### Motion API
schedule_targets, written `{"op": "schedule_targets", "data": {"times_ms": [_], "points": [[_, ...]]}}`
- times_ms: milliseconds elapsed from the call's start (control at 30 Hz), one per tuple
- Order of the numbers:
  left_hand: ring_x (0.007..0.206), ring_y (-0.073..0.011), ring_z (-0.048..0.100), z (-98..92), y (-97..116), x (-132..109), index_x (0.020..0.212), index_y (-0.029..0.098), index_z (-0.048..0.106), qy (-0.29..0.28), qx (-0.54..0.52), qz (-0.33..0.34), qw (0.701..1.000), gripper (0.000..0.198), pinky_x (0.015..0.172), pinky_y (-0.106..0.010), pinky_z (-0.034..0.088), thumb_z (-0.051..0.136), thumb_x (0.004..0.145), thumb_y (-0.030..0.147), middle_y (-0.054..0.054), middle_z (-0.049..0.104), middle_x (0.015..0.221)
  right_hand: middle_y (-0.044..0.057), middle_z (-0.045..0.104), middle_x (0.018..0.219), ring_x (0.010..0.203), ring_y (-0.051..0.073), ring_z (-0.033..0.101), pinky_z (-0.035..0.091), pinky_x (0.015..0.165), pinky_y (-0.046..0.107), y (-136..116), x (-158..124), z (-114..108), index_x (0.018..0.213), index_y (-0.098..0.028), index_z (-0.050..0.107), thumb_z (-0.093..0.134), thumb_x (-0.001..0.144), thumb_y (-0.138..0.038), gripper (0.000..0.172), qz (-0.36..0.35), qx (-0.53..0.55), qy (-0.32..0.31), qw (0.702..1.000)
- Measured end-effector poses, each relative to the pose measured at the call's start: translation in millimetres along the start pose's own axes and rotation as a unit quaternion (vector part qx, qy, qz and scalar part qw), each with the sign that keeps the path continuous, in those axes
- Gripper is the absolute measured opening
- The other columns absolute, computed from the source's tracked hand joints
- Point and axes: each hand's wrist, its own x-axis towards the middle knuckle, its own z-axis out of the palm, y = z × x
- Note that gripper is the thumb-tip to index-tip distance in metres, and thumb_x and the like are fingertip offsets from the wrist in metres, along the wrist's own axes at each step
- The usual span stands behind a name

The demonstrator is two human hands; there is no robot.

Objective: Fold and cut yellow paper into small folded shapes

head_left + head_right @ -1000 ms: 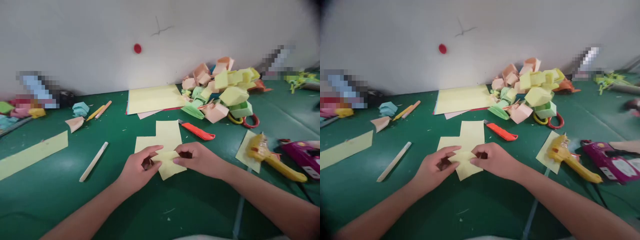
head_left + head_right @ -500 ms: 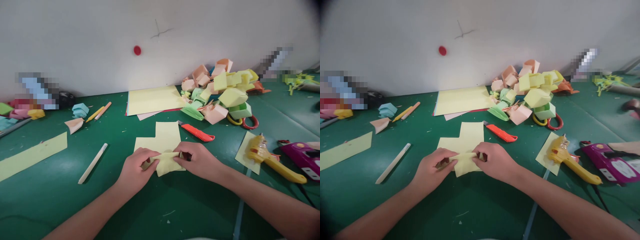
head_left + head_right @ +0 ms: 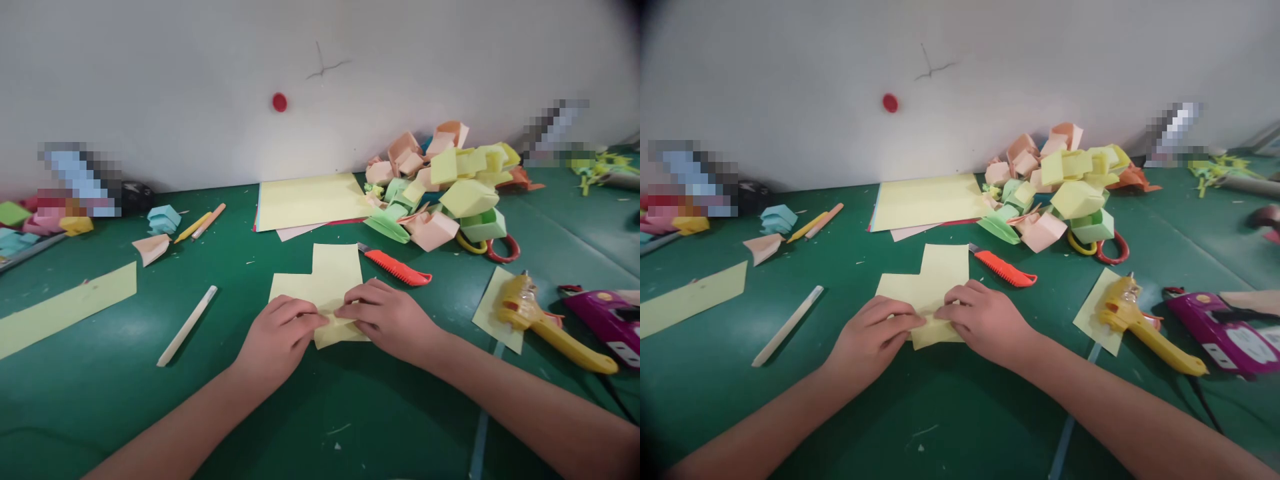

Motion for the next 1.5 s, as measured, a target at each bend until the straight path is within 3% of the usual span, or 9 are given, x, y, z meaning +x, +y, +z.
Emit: {"op": "schedule_targets", "data": {"times_ms": [167, 467, 667, 800, 967, 1233, 1400, 1500], "points": [[0.091, -0.0174, 0.060, -5.2, -11, 3, 0.106, 0.021, 0.072, -0.007, 0.047, 0.052, 0.997, 0.024, 0.081, -0.031, 0.051, 0.054, 0.097, 0.007, -0.001, 0.073, 0.099, 0.005, 0.070, 0.102, 0.086, 0.020, 0.059, 0.053, 0.075, 0.033, 3, -1, 2, 0.114, -0.023, 0.071, 0.052, 0.090, -0.002, 0.037, -0.017, -0.046, 0.008, 0.999], [0.098, -0.0209, 0.063, -9.6, -6, 3, 0.115, 0.025, 0.070, -0.073, 0.147, 0.114, 0.980, 0.028, 0.083, -0.035, 0.046, 0.052, 0.098, 0.012, -0.002, 0.074, 0.110, 0.006, 0.070, 0.109, 0.093, 0.020, 0.061, 0.054, 0.080, 0.034, -2, 1, -2, 0.105, -0.024, 0.071, 0.057, 0.097, -0.017, 0.017, -0.006, -0.047, 0.013, 0.999], [0.105, -0.0255, 0.062, -8.6, -3, 2, 0.113, 0.021, 0.070, -0.126, 0.112, 0.073, 0.983, 0.023, 0.088, -0.041, 0.048, 0.059, 0.097, 0.033, -0.007, 0.071, 0.118, 0.007, 0.069, 0.112, 0.097, 0.022, 0.059, 0.054, 0.082, 0.036, -1, -2, -4, 0.112, -0.023, 0.070, 0.054, 0.093, -0.010, 0.028, -0.038, -0.044, -0.037, 0.998], [0.108, -0.0246, 0.062, -7.7, -4, 1, 0.120, 0.021, 0.066, -0.152, 0.093, 0.065, 0.982, 0.026, 0.091, -0.040, 0.047, 0.056, 0.099, 0.033, -0.006, 0.071, 0.120, 0.008, 0.069, 0.114, 0.103, 0.024, 0.058, 0.054, 0.086, 0.040, 1, -3, -3, 0.111, -0.025, 0.072, 0.054, 0.089, -0.006, 0.035, -0.044, -0.033, -0.041, 0.998], [0.110, -0.0239, 0.061, -6.4, -7, 1, 0.124, 0.021, 0.063, -0.169, 0.066, 0.074, 0.981, 0.026, 0.092, -0.040, 0.045, 0.054, 0.101, 0.031, -0.005, 0.070, 0.121, 0.009, 0.070, 0.113, 0.102, 0.025, 0.060, 0.055, 0.085, 0.042, -1, -1, -6, 0.106, -0.024, 0.075, 0.051, 0.085, -0.001, 0.039, -0.001, 0.017, -0.044, 0.999], [0.109, -0.0232, 0.062, -5.8, -8, 0, 0.123, 0.021, 0.066, -0.168, 0.071, 0.072, 0.981, 0.027, 0.091, -0.039, 0.047, 0.056, 0.100, 0.030, -0.005, 0.070, 0.119, 0.010, 0.068, 0.119, 0.108, 0.027, 0.059, 0.052, 0.093, 0.047, -8, 0, -13, 0.111, -0.023, 0.073, 0.057, 0.083, -0.006, 0.036, 0.027, 0.073, -0.064, 0.995], [0.107, -0.0228, 0.062, -5.6, -8, 1, 0.119, 0.021, 0.067, -0.169, 0.076, 0.076, 0.980, 0.024, 0.090, -0.038, 0.047, 0.057, 0.100, 0.029, -0.005, 0.071, 0.118, 0.010, 0.068, 0.118, 0.109, 0.027, 0.059, 0.051, 0.094, 0.049, -7, 0, -13, 0.112, -0.024, 0.073, 0.064, 0.092, -0.025, 0.021, 0.039, 0.077, -0.081, 0.993], [0.107, -0.0219, 0.062, -4.6, -8, 1, 0.116, 0.022, 0.069, -0.162, 0.076, 0.080, 0.981, 0.021, 0.090, -0.038, 0.047, 0.059, 0.099, 0.029, -0.004, 0.071, 0.116, 0.009, 0.068, 0.117, 0.109, 0.026, 0.060, 0.051, 0.094, 0.048, -5, -2, -11, 0.109, -0.024, 0.073, 0.068, 0.092, -0.027, 0.018, 0.037, 0.068, -0.082, 0.994]]}}
